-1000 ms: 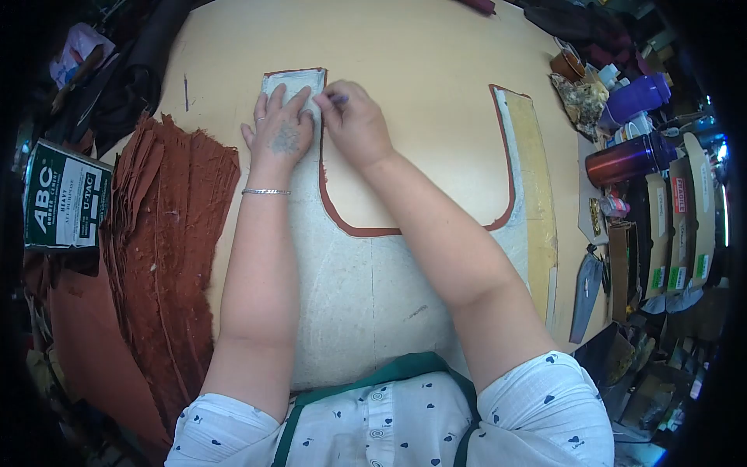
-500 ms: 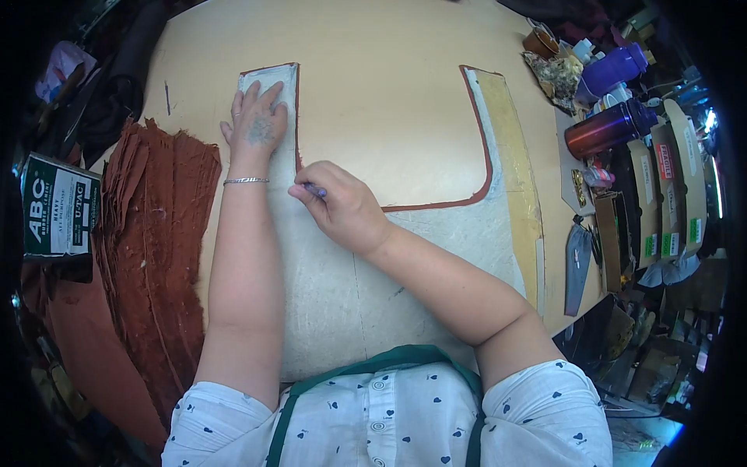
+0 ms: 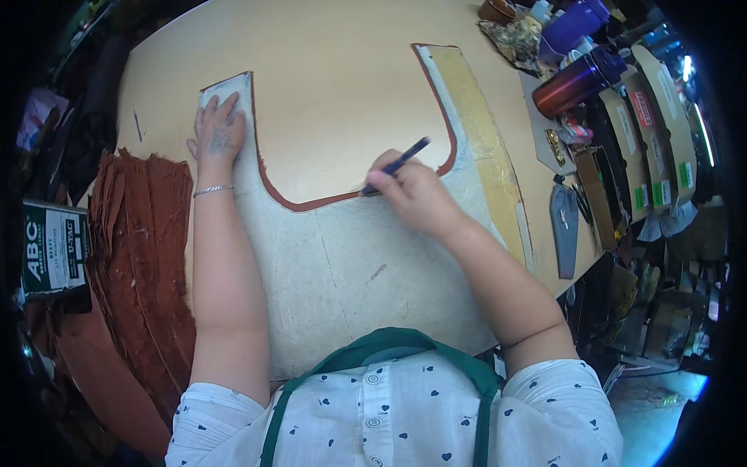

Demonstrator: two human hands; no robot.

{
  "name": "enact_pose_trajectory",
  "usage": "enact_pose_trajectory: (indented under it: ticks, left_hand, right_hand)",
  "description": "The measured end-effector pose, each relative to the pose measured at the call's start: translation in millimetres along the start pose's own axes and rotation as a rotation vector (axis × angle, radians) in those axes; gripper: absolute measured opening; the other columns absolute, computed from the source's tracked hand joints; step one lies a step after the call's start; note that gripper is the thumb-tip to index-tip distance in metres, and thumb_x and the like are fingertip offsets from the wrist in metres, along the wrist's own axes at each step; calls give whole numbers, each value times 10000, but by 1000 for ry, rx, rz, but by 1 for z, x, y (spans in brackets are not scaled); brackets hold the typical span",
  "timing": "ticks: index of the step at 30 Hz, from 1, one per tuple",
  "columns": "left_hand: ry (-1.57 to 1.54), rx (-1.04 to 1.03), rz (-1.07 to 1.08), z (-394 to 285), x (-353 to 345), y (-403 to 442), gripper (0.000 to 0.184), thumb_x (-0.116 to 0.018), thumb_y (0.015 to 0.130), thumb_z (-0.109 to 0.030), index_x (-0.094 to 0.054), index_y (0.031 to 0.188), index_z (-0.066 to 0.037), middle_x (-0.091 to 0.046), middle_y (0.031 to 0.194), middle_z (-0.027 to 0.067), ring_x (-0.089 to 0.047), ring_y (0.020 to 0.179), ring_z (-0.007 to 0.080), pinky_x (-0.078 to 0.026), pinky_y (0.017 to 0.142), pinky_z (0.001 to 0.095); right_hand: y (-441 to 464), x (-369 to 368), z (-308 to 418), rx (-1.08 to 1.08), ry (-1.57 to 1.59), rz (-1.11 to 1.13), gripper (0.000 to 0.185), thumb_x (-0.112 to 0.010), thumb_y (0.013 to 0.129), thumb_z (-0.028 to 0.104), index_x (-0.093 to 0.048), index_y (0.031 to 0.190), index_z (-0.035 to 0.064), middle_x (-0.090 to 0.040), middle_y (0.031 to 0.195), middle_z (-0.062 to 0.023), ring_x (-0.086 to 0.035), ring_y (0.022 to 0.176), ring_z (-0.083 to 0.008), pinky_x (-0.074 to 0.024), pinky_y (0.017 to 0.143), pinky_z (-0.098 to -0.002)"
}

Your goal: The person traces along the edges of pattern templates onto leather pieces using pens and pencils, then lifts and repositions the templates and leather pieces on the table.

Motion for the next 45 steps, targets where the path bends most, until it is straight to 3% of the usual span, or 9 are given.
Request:
enact_pose_trajectory:
  ticks: [8,14,17,23,29,32,35,42,45]
  left_hand:
    - [44,13,21,3,-4,4,426,-463,820,-336,-448,1245,-312,-281,1396,-3,-198,1305,234,-132,994,603]
    - [65,28,46,2,-4,5,436,-475,824,-344,-430,1257,-326,-266,1403,-18,-171,1314,220,-130,992,601]
    - [67,23,39,3,-6,6,429,-471,829,-341,-433,1256,-326,-267,1403,-16,-177,1312,221,-131,987,602]
    - [64,21,33,1,-4,4,422,-479,827,-327,-447,1248,-321,-276,1399,-3,-185,1309,227,-132,981,602]
    - [78,12,39,0,-3,3,423,-472,829,-326,-441,1251,-323,-275,1400,7,-188,1307,243,-126,983,603]
    - [98,9,36,0,-4,3,423,-461,832,-326,-435,1254,-322,-275,1400,12,-191,1306,254,-131,983,608]
    - [113,3,30,0,-5,2,419,-452,833,-320,-436,1252,-321,-274,1399,24,-193,1304,263,-139,981,615]
    - [25,-35,-20,-4,1,-5,405,-445,825,-272,-472,1229,-276,-298,1374,89,-211,1292,299,-152,970,629]
    - [60,-19,-9,-2,0,-3,409,-422,838,-319,-442,1247,-321,-275,1394,37,-187,1306,257,-153,983,612]
  right_hand:
    - [-6,116,-51,-224,-42,-23,136,-518,877,171,-543,844,41,-577,782,-12,-533,775,-92,-432,732,-257]
    - [53,153,-49,-429,-257,178,180,-516,875,257,-543,878,78,-605,836,-9,-581,726,-94,-439,659,-237]
    - [88,160,-50,-470,-184,222,151,-502,885,267,-507,895,116,-606,799,11,-600,721,-82,-434,623,-233]
    - [164,169,-62,-410,-178,171,164,-498,885,304,-507,907,142,-610,809,7,-614,697,-76,-436,578,-231]
    - [216,166,-90,-164,-24,-166,182,-499,889,275,-528,963,111,-602,866,0,-617,730,-97,-439,573,-196]
    - [216,152,-95,110,221,-444,194,-499,890,239,-520,959,59,-593,865,-37,-616,760,-114,-460,591,-213]
    - [196,94,-67,97,399,-532,237,-544,862,233,-518,993,37,-602,851,-57,-605,734,-117,-470,631,-258]
    - [199,-63,-11,146,540,-184,157,-532,872,167,-544,907,14,-585,814,-41,-583,736,-106,-460,659,-207]
    - [211,-86,-4,250,298,-303,151,-550,858,160,-555,892,13,-587,774,-35,-569,723,-101,-457,662,-223]
Point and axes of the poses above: each hand's wrist, its own y-axis towards the middle knuckle, its own x-axis out of the back of the hand, z = x × y, the point moved 2 cm from there along y, towards the middle knuckle
